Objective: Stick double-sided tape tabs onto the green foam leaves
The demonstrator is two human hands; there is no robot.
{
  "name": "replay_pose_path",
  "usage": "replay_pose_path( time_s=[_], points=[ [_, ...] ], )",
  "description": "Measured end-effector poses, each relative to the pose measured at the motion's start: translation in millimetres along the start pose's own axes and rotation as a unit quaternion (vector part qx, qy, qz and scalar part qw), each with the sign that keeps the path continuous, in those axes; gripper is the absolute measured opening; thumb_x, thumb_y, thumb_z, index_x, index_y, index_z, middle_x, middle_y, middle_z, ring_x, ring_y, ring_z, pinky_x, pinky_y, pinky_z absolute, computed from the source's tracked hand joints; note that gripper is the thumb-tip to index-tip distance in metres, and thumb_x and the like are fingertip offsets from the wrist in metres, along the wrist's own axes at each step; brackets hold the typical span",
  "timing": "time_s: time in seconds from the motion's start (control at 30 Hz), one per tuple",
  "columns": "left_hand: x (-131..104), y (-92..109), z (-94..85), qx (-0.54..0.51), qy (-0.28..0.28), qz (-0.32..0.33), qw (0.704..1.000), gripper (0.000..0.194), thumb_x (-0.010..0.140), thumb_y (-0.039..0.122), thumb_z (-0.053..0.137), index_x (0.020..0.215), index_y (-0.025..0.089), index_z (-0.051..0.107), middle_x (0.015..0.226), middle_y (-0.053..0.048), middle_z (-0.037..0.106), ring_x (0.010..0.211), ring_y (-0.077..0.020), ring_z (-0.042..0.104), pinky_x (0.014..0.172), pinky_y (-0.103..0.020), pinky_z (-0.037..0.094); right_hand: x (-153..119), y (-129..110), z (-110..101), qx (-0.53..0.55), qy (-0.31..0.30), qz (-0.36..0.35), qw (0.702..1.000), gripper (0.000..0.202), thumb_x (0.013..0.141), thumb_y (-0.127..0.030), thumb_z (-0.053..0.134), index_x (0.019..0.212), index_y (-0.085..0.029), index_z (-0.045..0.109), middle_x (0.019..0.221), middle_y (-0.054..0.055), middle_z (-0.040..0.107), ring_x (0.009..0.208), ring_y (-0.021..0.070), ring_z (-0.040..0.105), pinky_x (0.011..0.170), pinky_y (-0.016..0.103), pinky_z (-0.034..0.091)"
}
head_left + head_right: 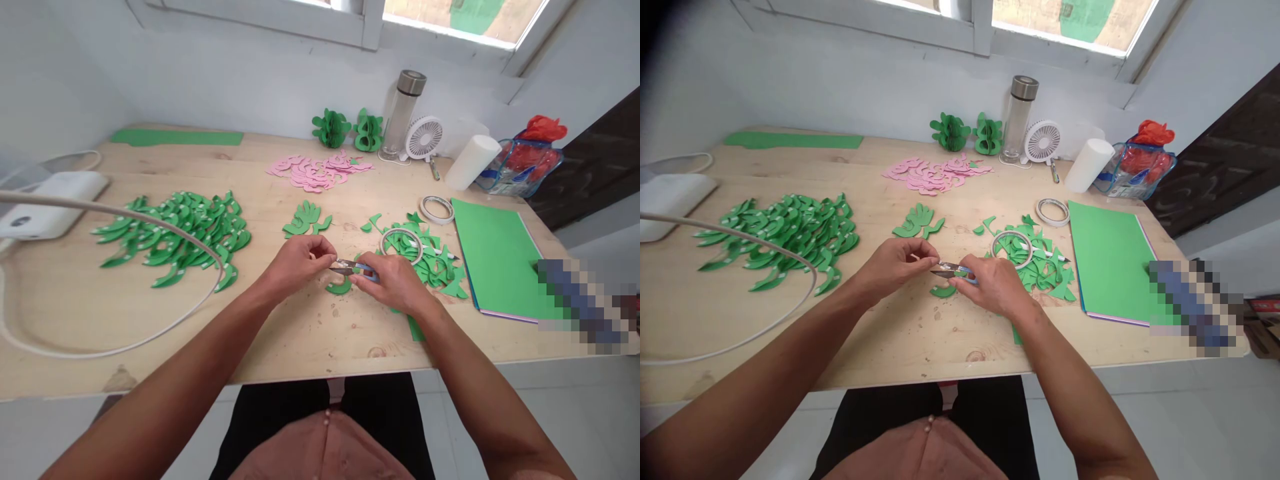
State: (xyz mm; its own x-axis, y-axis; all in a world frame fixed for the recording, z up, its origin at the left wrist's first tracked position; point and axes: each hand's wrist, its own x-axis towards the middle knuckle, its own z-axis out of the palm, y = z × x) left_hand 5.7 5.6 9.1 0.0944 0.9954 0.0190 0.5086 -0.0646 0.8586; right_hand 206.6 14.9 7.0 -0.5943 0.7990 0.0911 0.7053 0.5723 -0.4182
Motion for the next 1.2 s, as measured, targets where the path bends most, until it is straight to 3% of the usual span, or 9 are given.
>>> replay_pose_path(
  time_s=[0.13, 0.23, 0.3, 0.37, 0.43, 0.5, 0.73, 0.93, 1.2],
  points=[
    [-4, 1, 2.8, 0.115, 0.035, 0.107, 0.987, 0.013, 0.077, 0.023, 0.052, 0.070, 0.020, 0.061, 0.072, -0.002, 0.065, 0.071, -0.0168, 0.058, 0.068, -0.029, 0.046, 1, 1, 1, -0.011, -0.003, 0.006, 1.000, 0.022, 0.086, -0.040, 0.057, 0.091, -0.019, 0.061, 0.070, 0.001, 0.064, 0.061, 0.0139, 0.054, 0.056, 0.024, 0.027],
    [-9, 5, 4.1, 0.125, 0.063, 0.175, 0.975, 0.015, 0.081, 0.022, 0.049, 0.072, 0.019, 0.060, 0.078, -0.004, 0.065, 0.080, -0.0179, 0.059, 0.077, -0.032, 0.047, 1, 2, 2, -0.022, -0.003, 0.013, 1.000, 0.022, 0.086, -0.040, 0.056, 0.090, -0.019, 0.061, 0.070, 0.002, 0.064, 0.062, 0.0149, 0.054, 0.056, 0.024, 0.027],
    [-12, 6, 4.6, 0.080, 0.094, 0.149, 0.981, 0.014, 0.081, 0.024, 0.051, 0.073, 0.019, 0.060, 0.077, -0.003, 0.065, 0.078, -0.0167, 0.059, 0.076, -0.030, 0.048, 1, 3, 1, -0.024, 0.003, 0.027, 0.999, 0.023, 0.086, -0.041, 0.056, 0.090, -0.019, 0.062, 0.070, 0.002, 0.064, 0.062, 0.0157, 0.055, 0.056, 0.025, 0.028],
    [-15, 4, 5.5, 0.023, 0.112, 0.072, 0.991, 0.013, 0.079, 0.027, 0.054, 0.075, 0.018, 0.063, 0.073, -0.002, 0.065, 0.071, -0.0153, 0.059, 0.069, -0.028, 0.048, 1, 5, -1, -0.022, 0.024, 0.053, 0.998, 0.025, 0.086, -0.043, 0.055, 0.090, -0.019, 0.063, 0.071, 0.003, 0.065, 0.064, 0.0167, 0.056, 0.057, 0.025, 0.028],
    [-17, -1, 7.8, -0.019, 0.095, -0.002, 0.995, 0.016, 0.077, 0.030, 0.057, 0.075, 0.017, 0.066, 0.071, -0.002, 0.067, 0.065, -0.0147, 0.059, 0.062, -0.026, 0.047, 1, 7, -4, -0.016, 0.059, 0.088, 0.994, 0.027, 0.085, -0.044, 0.055, 0.092, -0.019, 0.064, 0.073, 0.004, 0.066, 0.066, 0.0177, 0.057, 0.057, 0.026, 0.030],
    [-18, -5, 11.7, -0.029, 0.059, -0.032, 0.997, 0.017, 0.075, 0.030, 0.058, 0.072, 0.016, 0.067, 0.070, -0.003, 0.068, 0.063, -0.0151, 0.060, 0.059, -0.025, 0.046, 1, 11, -6, -0.010, 0.092, 0.120, 0.988, 0.028, 0.085, -0.044, 0.055, 0.093, -0.019, 0.064, 0.072, 0.004, 0.065, 0.065, 0.0180, 0.057, 0.058, 0.026, 0.031],
    [-15, -3, 25.9, 0.055, -0.002, -0.023, 0.998, 0.016, 0.073, 0.027, 0.056, 0.068, 0.018, 0.068, 0.074, -0.003, 0.071, 0.069, -0.0180, 0.065, 0.060, -0.027, 0.048, 2, 13, -6, -0.003, 0.106, 0.127, 0.986, 0.029, 0.085, -0.044, 0.053, 0.093, -0.018, 0.065, 0.072, 0.004, 0.066, 0.066, 0.0183, 0.057, 0.058, 0.026, 0.032],
    [-14, 4, 29.4, 0.171, -0.011, -0.002, 0.985, 0.018, 0.073, 0.023, 0.053, 0.067, 0.021, 0.070, 0.077, -0.003, 0.072, 0.077, -0.0206, 0.063, 0.069, -0.031, 0.046, 2, 12, -6, -0.012, 0.103, 0.124, 0.987, 0.030, 0.086, -0.044, 0.052, 0.093, -0.018, 0.065, 0.075, 0.005, 0.067, 0.069, 0.0193, 0.059, 0.059, 0.026, 0.032],
    [-19, 6, 30.6, 0.159, -0.020, -0.005, 0.987, 0.018, 0.073, 0.022, 0.053, 0.066, 0.021, 0.071, 0.077, -0.002, 0.071, 0.077, -0.0198, 0.062, 0.073, -0.034, 0.044, 2, 11, -7, -0.017, 0.097, 0.121, 0.988, 0.032, 0.087, -0.045, 0.050, 0.096, -0.018, 0.065, 0.074, 0.005, 0.067, 0.069, 0.0196, 0.059, 0.061, 0.027, 0.033]
  ],
)
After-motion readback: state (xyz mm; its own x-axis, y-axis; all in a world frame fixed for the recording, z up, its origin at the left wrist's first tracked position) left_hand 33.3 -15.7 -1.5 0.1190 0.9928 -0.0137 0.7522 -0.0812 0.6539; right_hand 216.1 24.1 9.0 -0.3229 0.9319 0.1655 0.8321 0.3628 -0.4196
